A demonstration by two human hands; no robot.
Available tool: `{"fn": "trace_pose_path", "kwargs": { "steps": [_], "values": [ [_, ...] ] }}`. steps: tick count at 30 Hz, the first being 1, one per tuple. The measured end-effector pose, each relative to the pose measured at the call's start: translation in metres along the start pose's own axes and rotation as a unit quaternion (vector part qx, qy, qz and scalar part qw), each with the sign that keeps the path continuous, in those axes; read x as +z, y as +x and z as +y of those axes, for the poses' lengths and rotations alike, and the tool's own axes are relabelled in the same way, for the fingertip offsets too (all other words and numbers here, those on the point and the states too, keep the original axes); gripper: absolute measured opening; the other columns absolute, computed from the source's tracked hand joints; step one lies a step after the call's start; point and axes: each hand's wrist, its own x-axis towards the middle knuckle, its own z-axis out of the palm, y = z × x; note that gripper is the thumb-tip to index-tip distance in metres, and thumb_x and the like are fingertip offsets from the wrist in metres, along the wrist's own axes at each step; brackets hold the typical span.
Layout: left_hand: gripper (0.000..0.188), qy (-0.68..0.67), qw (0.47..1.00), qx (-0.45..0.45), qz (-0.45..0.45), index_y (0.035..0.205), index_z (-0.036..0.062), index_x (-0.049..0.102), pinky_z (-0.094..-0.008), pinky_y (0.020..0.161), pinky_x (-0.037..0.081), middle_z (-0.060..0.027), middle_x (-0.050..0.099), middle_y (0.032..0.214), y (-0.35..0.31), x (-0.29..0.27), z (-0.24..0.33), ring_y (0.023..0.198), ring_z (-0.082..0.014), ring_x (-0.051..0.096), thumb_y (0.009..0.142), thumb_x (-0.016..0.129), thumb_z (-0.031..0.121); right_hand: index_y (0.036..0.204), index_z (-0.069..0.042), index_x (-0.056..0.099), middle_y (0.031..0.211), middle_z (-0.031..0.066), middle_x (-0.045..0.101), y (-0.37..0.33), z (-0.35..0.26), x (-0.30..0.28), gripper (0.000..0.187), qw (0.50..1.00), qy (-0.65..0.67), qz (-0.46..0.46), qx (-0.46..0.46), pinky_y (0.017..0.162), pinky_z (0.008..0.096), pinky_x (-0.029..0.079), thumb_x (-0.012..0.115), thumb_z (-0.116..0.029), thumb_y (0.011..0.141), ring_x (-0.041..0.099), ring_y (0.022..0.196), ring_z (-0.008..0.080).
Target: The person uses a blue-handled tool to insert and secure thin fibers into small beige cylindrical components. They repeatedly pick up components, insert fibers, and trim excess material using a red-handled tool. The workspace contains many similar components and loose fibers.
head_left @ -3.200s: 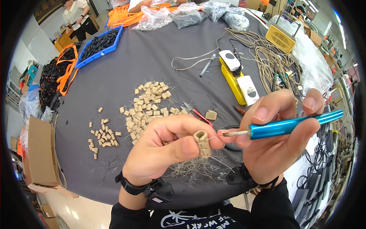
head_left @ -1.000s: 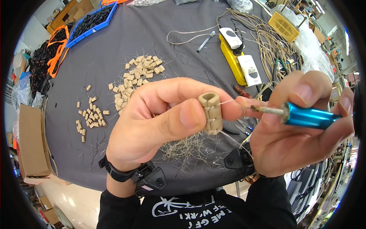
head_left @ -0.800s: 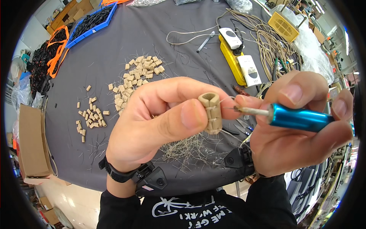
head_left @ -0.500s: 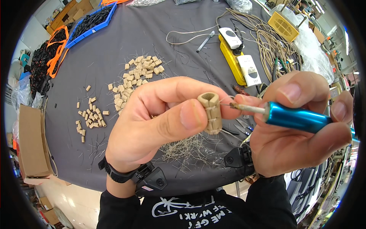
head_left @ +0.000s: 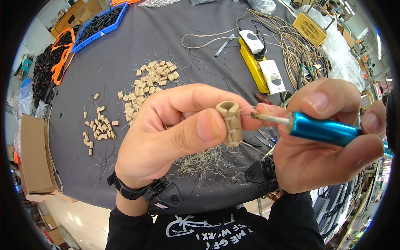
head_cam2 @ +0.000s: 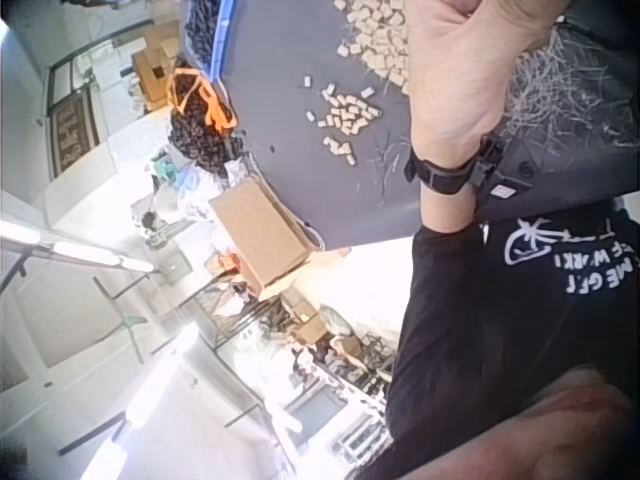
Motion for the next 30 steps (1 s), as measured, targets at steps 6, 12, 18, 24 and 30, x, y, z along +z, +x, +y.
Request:
{"fn": "trace_pose_path", "kwargs": {
  "steps": [6, 12, 18, 24, 30],
  "values": [
    [0.043, 0.006, 1.0, 0.001, -0.004, 0.086, 0.0017, 0.045, -0.0158, 0.043, 0.026, -0.0004, 0.046, 0.071, 0.0007, -0.0014, 0.0, 0.05, -0.0032, 0.034, 0.075, 0.057, 0.041, 0.098, -0.019, 0.029, 0.087, 0.0165, 0.052, -0.0002, -0.0002, 0.0009, 0.022, 1.0, 0.011, 0.0, 0.001, 0.056, 0.0383, 0.056, 0.03, -0.038, 0.087, 0.058, 0.067, 0.0181],
    [0.042, 0.016, 1.0, 0.001, -0.001, 0.086, 0.0022, 0.045, -0.0166, 0.044, 0.026, 0.0001, 0.046, 0.069, 0.0016, -0.0015, 0.0001, 0.049, -0.0033, 0.033, 0.076, 0.056, 0.041, 0.098, -0.019, 0.029, 0.087, 0.0165, 0.051, -0.0012, 0.0, 0.0019, 0.022, 1.0, 0.018, 0.003, 0.004, 0.057, 0.0399, 0.056, 0.031, -0.038, 0.087, 0.058, 0.068, 0.0186],
    [0.041, 0.024, 1.0, 0.0, 0.0, 0.086, 0.0026, 0.045, -0.0173, 0.045, 0.027, 0.0006, 0.045, 0.068, 0.0027, -0.0012, 0.0006, 0.048, -0.0035, 0.033, 0.077, 0.055, 0.041, 0.098, -0.019, 0.029, 0.087, 0.0165, 0.051, -0.0022, -0.0011, 0.0024, 0.022, 0.999, 0.033, 0.019, 0.007, 0.058, 0.0401, 0.056, 0.031, -0.039, 0.087, 0.057, 0.069, 0.0183],
    [0.04, 0.028, 1.0, -0.001, 0.002, 0.086, 0.0031, 0.045, -0.0181, 0.046, 0.027, 0.0011, 0.044, 0.066, 0.0029, -0.0011, 0.0006, 0.047, -0.0036, 0.032, 0.078, 0.054, 0.041, 0.098, -0.02, 0.03, 0.088, 0.0165, 0.05, -0.0011, -0.0016, 0.001, 0.022, 1.0, 0.025, -0.008, 0.013, 0.059, 0.0404, 0.056, 0.031, -0.038, 0.087, 0.057, 0.071, 0.0187],
    [0.039, 0.031, 1.0, -0.003, 0.004, 0.086, 0.0035, 0.046, -0.0189, 0.048, 0.027, 0.0016, 0.043, 0.064, 0.0023, -0.001, 0.0003, 0.046, -0.0037, 0.031, 0.079, 0.053, 0.041, 0.099, -0.02, 0.031, 0.089, 0.0162, 0.051, -0.0023, -0.0014, -0.0007, 0.023, 0.999, 0.028, 0.0, 0.015, 0.059, 0.0407, 0.055, 0.03, -0.04, 0.087, 0.058, 0.07, 0.0192]
  ]
}}
